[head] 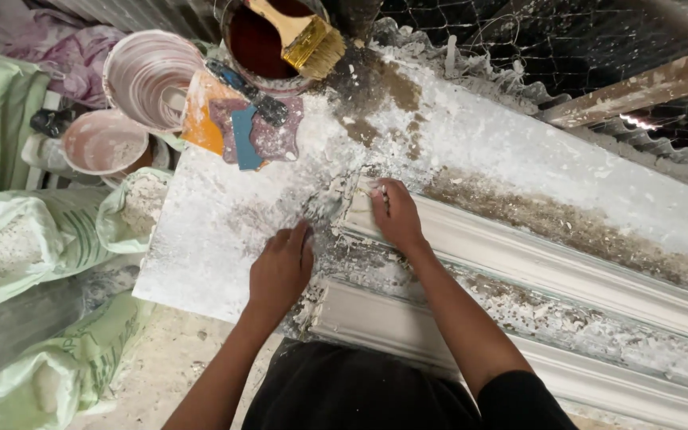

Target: The person uses a small metal scraper to smooth the surface of a long, white gypsum mold resting on a workbench. They repeatedly scrape along the length of the mold to remove excess material and smooth the ridges.

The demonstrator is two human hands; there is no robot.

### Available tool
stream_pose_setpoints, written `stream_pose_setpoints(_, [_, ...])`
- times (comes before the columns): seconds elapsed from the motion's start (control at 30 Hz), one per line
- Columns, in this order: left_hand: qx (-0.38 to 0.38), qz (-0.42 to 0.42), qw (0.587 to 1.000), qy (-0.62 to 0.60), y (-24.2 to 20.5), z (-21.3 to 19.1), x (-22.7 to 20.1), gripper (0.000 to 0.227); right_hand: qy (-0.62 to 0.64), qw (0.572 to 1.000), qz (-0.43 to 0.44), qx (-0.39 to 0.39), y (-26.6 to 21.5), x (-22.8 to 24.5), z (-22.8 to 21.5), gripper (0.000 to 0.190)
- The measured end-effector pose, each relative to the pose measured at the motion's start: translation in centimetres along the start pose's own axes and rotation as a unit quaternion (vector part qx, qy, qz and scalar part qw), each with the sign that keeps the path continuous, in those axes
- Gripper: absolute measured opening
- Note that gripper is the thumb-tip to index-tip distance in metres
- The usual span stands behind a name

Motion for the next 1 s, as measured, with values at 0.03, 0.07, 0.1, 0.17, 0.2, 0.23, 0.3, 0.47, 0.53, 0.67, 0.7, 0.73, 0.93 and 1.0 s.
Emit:
stream_pose_setpoints(0.03, [-0.001, -0.003, 1.0, -0.001, -1.2, 0.4, 0.7, 0.041, 0.0, 1.0, -0.001, 0.003, -0.1, 0.2, 0.1, 0.025])
stream_pose_setpoints(0.07, [-0.018, 0.04, 0.998, 0.047, -2.4, 0.6, 0.9, 0.043, -0.001, 1.0, 0.018, 0.004, -0.2, 0.2, 0.2, 0.025])
stream_pose_setpoints(0.1, [-0.035, 0.082, 0.991, 0.095, -3.4, 0.8, 1.0, 0.045, -0.002, 0.999, 0.036, 0.004, -0.1, 0.2, 0.3, 0.026])
stream_pose_setpoints(0.17, [-0.002, 0.084, 0.986, 0.145, -4.7, 2.9, 2.6, 0.046, -0.019, 1.0, 0.006, -0.01, 0.0, -0.4, 0.6, 0.024])
stream_pose_setpoints(0.2, [0.033, 0.088, 0.977, 0.194, -5.3, 4.3, 3.4, 0.048, -0.037, 0.999, -0.023, -0.025, 0.2, -0.6, 0.6, 0.023])
stream_pose_setpoints(0.23, [0.034, 0.086, 0.977, 0.193, -4.6, 4.8, 3.3, 0.048, -0.038, 0.999, -0.023, -0.023, 0.1, -1.1, 0.8, 0.023])
stream_pose_setpoints(0.3, [0.021, 0.124, 0.972, 0.201, -3.2, 5.6, 2.6, 0.041, -0.08, 0.992, -0.091, -0.046, 0.0, -1.2, 1.1, 0.019])
stream_pose_setpoints(0.47, [-0.016, 0.133, 0.973, 0.19, 2.1, 6.5, 0.3, 0.035, -0.09, 0.992, -0.081, -0.044, 0.0, 0.1, 0.8, 0.02])
stream_pose_setpoints(0.53, [-0.032, 0.136, 0.975, 0.174, 3.2, 6.3, -0.2, 0.035, -0.089, 0.993, -0.07, -0.041, 0.0, 0.0, 0.8, 0.02])
stream_pose_setpoints(0.67, [0.005, 0.113, 0.978, 0.177, 2.7, 5.3, -0.3, 0.039, -0.092, 0.991, -0.084, -0.04, 0.0, -0.2, 0.7, 0.02])
stream_pose_setpoints(0.7, [0.018, 0.102, 0.974, 0.2, 2.3, 4.9, -0.2, 0.043, -0.091, 0.991, -0.088, -0.042, 0.0, -0.1, 0.8, 0.019])
stream_pose_setpoints(0.73, [0.018, 0.103, 0.974, 0.2, 2.7, 5.5, 0.0, 0.043, -0.091, 0.991, -0.087, -0.043, 0.1, -0.4, 0.8, 0.019])
stream_pose_setpoints(0.93, [-0.03, 0.102, 0.986, 0.131, 5.9, 5.5, 0.0, 0.044, -0.114, 0.989, -0.092, -0.036, -0.1, -0.2, 1.2, 0.018])
stream_pose_setpoints(1.0, [-0.056, 0.087, 0.99, 0.093, 6.4, 5.1, 0.3, 0.037, -0.109, 0.99, -0.081, -0.037, 0.0, 0.0, 0.8, 0.019])
Point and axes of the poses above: each hand's wrist, its own y-axis towards the middle knuckle, its own z-axis out of the palm, x = y × z, the point moved 6 cm from there along y, towards the middle knuckle, and after that the axes turned 4 degrees about -y, right-handed, at the moved point
